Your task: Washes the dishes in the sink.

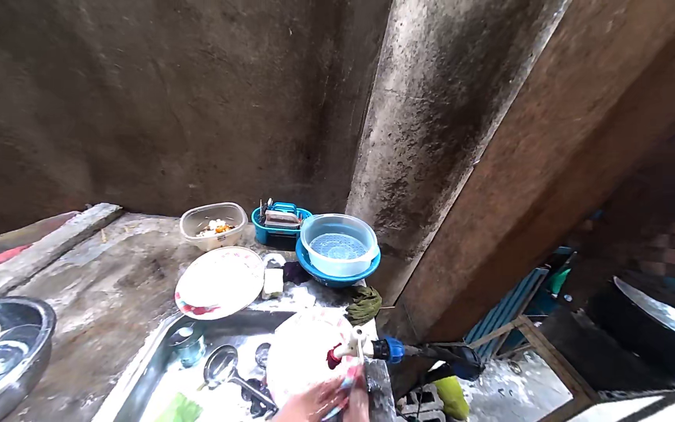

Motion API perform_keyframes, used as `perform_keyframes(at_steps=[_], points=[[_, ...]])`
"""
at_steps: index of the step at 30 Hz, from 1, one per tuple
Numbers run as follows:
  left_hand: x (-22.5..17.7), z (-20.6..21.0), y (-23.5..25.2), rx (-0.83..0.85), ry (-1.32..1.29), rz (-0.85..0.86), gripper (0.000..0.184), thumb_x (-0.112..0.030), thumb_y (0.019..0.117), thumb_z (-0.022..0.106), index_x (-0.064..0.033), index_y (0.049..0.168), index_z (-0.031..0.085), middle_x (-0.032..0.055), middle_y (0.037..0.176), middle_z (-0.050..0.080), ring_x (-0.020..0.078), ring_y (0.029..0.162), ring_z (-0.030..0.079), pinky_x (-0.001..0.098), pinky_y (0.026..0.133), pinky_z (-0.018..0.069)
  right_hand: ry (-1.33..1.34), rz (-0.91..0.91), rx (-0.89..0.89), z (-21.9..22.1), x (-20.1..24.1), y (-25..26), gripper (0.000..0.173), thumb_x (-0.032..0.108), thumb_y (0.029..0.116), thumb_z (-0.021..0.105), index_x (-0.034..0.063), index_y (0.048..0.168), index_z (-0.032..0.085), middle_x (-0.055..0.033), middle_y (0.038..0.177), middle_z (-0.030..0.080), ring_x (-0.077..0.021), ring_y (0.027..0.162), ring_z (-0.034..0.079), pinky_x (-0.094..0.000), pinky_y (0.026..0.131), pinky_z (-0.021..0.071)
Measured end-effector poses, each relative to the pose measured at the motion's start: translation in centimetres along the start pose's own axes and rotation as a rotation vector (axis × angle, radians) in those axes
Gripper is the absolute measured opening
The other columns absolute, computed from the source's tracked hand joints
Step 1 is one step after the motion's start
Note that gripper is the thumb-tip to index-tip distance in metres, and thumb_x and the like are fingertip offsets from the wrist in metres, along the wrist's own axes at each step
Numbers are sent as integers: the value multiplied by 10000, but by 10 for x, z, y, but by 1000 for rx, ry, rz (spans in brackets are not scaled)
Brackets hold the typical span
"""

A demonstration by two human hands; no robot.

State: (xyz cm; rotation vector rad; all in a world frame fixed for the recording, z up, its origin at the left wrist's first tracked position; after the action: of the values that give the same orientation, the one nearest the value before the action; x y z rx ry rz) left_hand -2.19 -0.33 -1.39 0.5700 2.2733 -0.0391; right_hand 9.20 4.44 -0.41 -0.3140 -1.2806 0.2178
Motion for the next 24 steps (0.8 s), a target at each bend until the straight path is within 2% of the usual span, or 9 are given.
perform_keyframes(at_steps=[3, 5, 7, 9, 12, 16, 19, 21, 24], points=[[48, -4, -28, -62, 301, 174, 564, -148, 884, 766, -79, 1420, 609, 184, 1471, 568, 405, 1328, 569, 626, 1054, 464, -132, -88, -135, -26, 14, 7, 472, 210, 1128, 331, -130, 1442, 424, -312, 1437, 494, -322, 1314, 506, -452, 1127, 391], [71, -21, -33, -146, 408, 188, 595, 19, 780, 790, -110, 1350, 676, 210, 1355, 649, 461, 1249, 614, 709, 1018, 441, -174, -93, -175, -34, 19, 7, 497, 221, 1126, 341, -126, 1477, 398, -319, 1521, 424, -362, 1429, 418, -489, 1195, 311], [73, -45, -35, -259, 540, 278, 451, 11, 869, 687, -182, 1274, 734, 154, 1336, 677, 422, 1261, 621, 711, 1020, 441, -131, -80, -204, -33, 20, 4, 513, 257, 1127, 338, -127, 1458, 418, -321, 1489, 452, -351, 1388, 455, -484, 1165, 343], [62, -73, -36, -380, 707, 396, 363, -69, 922, 619, -245, 1207, 759, 60, 1336, 692, 310, 1293, 619, 597, 1059, 462, -38, -56, -169, -27, 12, 7, 498, 249, 1133, 307, -110, 1467, 395, -294, 1443, 487, -291, 1301, 518, -432, 1105, 416], [37, -119, -37, -442, 812, 522, 252, -93, 975, 558, -204, 1049, 771, 4, 1182, 757, 220, 1247, 651, 446, 1095, 468, 45, -20, -70, -4, -8, 28, 503, 306, 1140, 236, -86, 1351, 471, -199, 1114, 596, -183, 949, 617, -362, 824, 545], [11, -164, -39, -381, 731, 575, 217, -86, 960, 564, -140, 843, 739, 12, 885, 771, 173, 973, 742, 339, 975, 547, -135, -56, 104, 30, -12, 31, 357, 59, 1091, 321, -138, 1341, 483, -247, 1246, 580, -200, 1098, 574, -316, 975, 475], [18, -185, -44, -343, 440, 255, 113, -137, 897, 709, -47, 940, 763, 110, 895, 765, 275, 831, 745, 459, 804, 596, -20, 68, 311, 44, -31, 28, 420, 68, 1101, 296, -78, 1492, 341, -231, 1475, 478, -191, 1273, 531, -303, 1041, 451], [43, -189, -45, -266, 161, -162, 307, -138, 905, 749, 22, 1166, 724, 217, 1115, 736, 395, 1041, 706, 596, 957, 505, 65, 52, 306, 46, -41, 18, 447, 131, 1126, 239, -104, 1497, 322, -266, 1492, 444, -238, 1328, 488, -357, 1110, 406], [87, -171, -37, -444, -119, -551, 416, -217, 951, 712, 14, 1292, 659, 217, 1286, 667, 341, 1237, 619, 536, 1105, 423, 66, 66, 358, 41, -43, -3, 498, 215, 1130, 207, -60, 1538, 286, -253, 1519, 418, -252, 1359, 476, -407, 1134, 407]])
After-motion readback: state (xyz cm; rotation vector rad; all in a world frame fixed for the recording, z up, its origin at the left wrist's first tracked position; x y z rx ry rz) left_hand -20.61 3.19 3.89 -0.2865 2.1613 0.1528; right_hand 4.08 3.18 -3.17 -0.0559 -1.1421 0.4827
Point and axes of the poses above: each hand's wrist, its own y-axis towards the middle knuckle, its own z-axis out of the palm, x = y × z, the point moved 3 cm from there along y, towards the middle knuckle
